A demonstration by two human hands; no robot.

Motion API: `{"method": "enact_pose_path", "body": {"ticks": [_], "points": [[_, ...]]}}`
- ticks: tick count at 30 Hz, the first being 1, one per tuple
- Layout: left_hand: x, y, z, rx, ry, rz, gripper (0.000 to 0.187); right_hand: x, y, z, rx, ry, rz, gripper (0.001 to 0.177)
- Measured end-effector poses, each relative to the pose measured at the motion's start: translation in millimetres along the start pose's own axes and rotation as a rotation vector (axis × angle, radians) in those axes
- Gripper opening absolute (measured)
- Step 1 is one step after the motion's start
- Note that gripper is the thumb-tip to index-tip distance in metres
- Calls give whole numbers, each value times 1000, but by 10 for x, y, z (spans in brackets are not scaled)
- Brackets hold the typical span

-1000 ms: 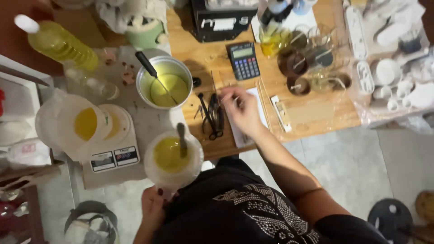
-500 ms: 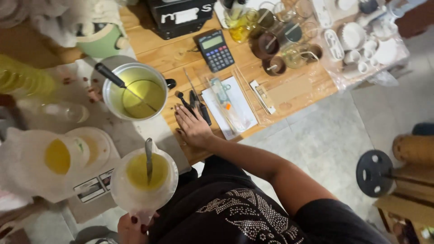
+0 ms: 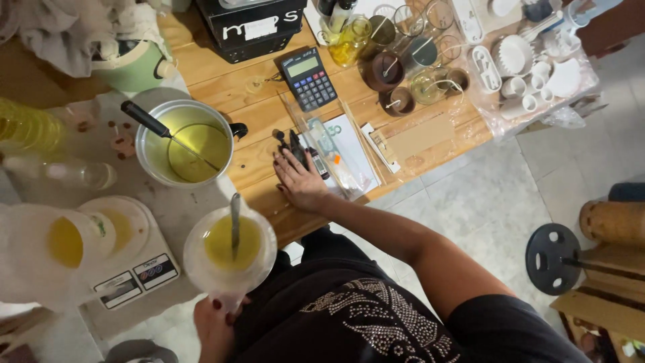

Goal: The recorder is mixing melted wax with fragrance oils and checking temperatures as part of a candle-making process.

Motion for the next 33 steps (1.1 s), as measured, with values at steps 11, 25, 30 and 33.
{"method": "enact_pose_path", "body": {"ticks": [11, 25, 30, 33], "points": [[646, -1006, 733, -427, -193, -111, 63, -312, 224, 196, 46, 11, -100, 64], [880, -1378, 958, -506, -205, -162, 64, -752, 986, 262, 279, -172, -48, 76], [883, -1129, 828, -177, -308, 16, 50, -546, 1460, 313, 379, -227, 130, 72], [514, -672, 1108, -208, -600, 293, 38, -393, 1684, 452, 442, -251, 183, 66]]}}
Point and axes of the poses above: each hand's wrist, its own x-axis towards the middle knuckle, its own y-axis out of the back of the hand, z = x × y, the point moved 5 cm from there along x, towards the middle knuckle, and after that the axes turned 6 degrees about z, right-handed, at the moved point
